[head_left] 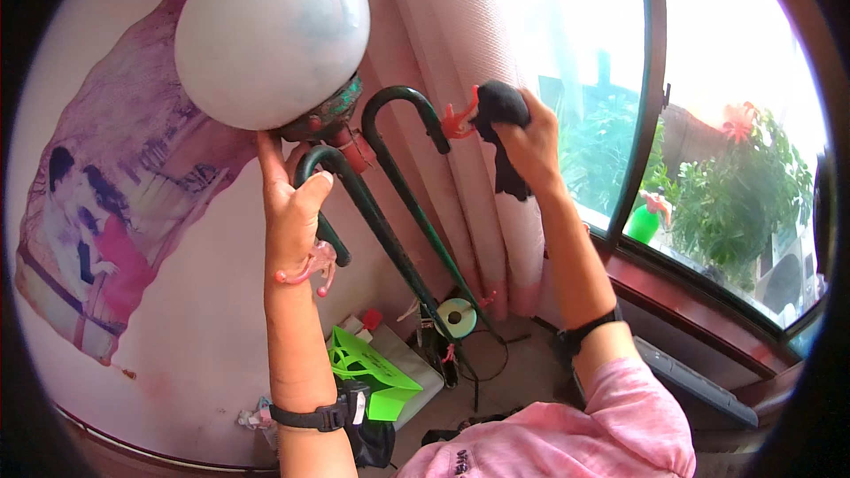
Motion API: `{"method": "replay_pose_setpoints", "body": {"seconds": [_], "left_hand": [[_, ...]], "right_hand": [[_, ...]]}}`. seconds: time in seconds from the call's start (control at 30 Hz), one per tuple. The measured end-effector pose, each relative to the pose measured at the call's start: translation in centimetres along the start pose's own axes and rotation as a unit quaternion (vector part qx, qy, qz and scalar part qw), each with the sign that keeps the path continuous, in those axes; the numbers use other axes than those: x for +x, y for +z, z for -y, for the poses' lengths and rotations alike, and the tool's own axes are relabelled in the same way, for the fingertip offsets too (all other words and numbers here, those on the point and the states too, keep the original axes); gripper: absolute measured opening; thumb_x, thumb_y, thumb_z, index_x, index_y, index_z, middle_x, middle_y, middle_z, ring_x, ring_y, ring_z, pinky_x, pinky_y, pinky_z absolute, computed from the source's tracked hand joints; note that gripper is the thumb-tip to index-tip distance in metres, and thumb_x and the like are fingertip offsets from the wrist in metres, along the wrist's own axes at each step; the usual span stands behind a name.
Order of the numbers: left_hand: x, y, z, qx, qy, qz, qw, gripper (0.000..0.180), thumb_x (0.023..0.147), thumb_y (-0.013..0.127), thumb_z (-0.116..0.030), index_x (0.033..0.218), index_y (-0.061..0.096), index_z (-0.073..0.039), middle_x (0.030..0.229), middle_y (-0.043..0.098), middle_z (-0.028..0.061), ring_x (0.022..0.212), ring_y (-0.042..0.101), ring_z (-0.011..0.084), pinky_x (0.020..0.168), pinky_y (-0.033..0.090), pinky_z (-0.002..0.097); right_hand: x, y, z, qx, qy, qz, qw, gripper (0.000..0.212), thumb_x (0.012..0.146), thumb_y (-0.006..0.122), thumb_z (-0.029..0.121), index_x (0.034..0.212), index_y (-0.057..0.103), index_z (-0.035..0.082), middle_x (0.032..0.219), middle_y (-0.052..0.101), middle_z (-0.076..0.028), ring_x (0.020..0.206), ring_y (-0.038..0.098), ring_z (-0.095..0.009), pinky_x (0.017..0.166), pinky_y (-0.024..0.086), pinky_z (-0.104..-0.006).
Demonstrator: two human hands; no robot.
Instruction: The person wipes a floor lamp with a dark cloth, cleaning the globe and stand. Then they move a green tote bag and hang a black bag and a striped bag on the lamp's hooks.
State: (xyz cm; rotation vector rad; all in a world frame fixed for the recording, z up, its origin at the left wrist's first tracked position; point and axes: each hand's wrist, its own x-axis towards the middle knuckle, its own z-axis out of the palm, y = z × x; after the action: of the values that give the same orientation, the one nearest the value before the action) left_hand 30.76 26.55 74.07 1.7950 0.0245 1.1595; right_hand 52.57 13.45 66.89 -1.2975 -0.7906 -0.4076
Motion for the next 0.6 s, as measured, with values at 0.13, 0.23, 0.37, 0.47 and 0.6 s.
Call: {"method": "replay_pose_setpoints", "body": {"seconds": [0.13,0.23,0.37,0.47,0.6], "left_hand": [[0.3,-0.4,0.2,0.026,0.033,0.025,0.999,0.078,0.067,0.051,-0.001,0.141,0.028,-0.005,0.126,0.045,0.0092,0.116,0.044,0.0217,0.104,0.029,0.0331],[0.4,-0.7,0.1,0.023,0.031,0.029,0.999,0.078,0.067,0.05,-0.002,0.141,0.027,-0.005,0.125,0.045,0.0092,0.117,0.043,0.0218,0.104,0.03,0.0336],[0.4,-0.9,-0.1,0.02,0.033,0.035,0.999,0.08,0.067,0.049,-0.001,0.143,0.023,-0.005,0.132,0.039,0.01,0.12,0.041,0.0223,0.105,0.029,0.0339],[0.3,-0.7,-0.5,0.013,0.048,0.032,0.998,0.084,0.068,0.048,0.0,0.145,0.016,-0.005,0.142,0.03,0.0109,0.124,0.037,0.0231,0.106,0.027,0.0338],[0.1,-0.6,-0.8,0.02,0.036,0.025,0.999,0.084,0.067,0.048,0.002,0.145,0.017,-0.004,0.142,0.03,0.0106,0.125,0.037,0.0226,0.105,0.027,0.0333]], "right_hand": [[-1.9,2.5,3.1,-0.066,-0.176,0.058,0.98,0.05,0.062,0.065,-0.009,0.11,0.061,0.008,0.098,0.061,-0.014,0.09,0.062,-0.03,0.078,0.05,-0.0334],[-2.0,6.5,5.6,-0.187,-0.245,0.092,0.947,0.047,0.065,0.068,0.002,0.111,0.06,0.012,0.093,0.057,-0.012,0.089,0.06,-0.033,0.073,0.05,-0.0409],[-2.6,10.0,8.0,-0.218,-0.163,0.164,0.948,0.04,0.067,0.064,0.009,0.106,0.063,0.013,0.089,0.057,-0.016,0.083,0.061,-0.034,0.07,0.05,-0.0446],[-1.7,9.8,7.6,-0.122,-0.132,0.235,0.955,0.038,0.065,0.062,0.005,0.103,0.064,0.008,0.083,0.06,-0.019,0.079,0.063,-0.033,0.068,0.05,-0.041],[-0.2,8.7,6.2,0.132,0.094,0.373,0.914,0.036,0.068,0.056,-0.003,0.104,0.062,-0.002,0.085,0.064,-0.014,0.077,0.06,-0.014,0.073,0.049,-0.0277]]}}
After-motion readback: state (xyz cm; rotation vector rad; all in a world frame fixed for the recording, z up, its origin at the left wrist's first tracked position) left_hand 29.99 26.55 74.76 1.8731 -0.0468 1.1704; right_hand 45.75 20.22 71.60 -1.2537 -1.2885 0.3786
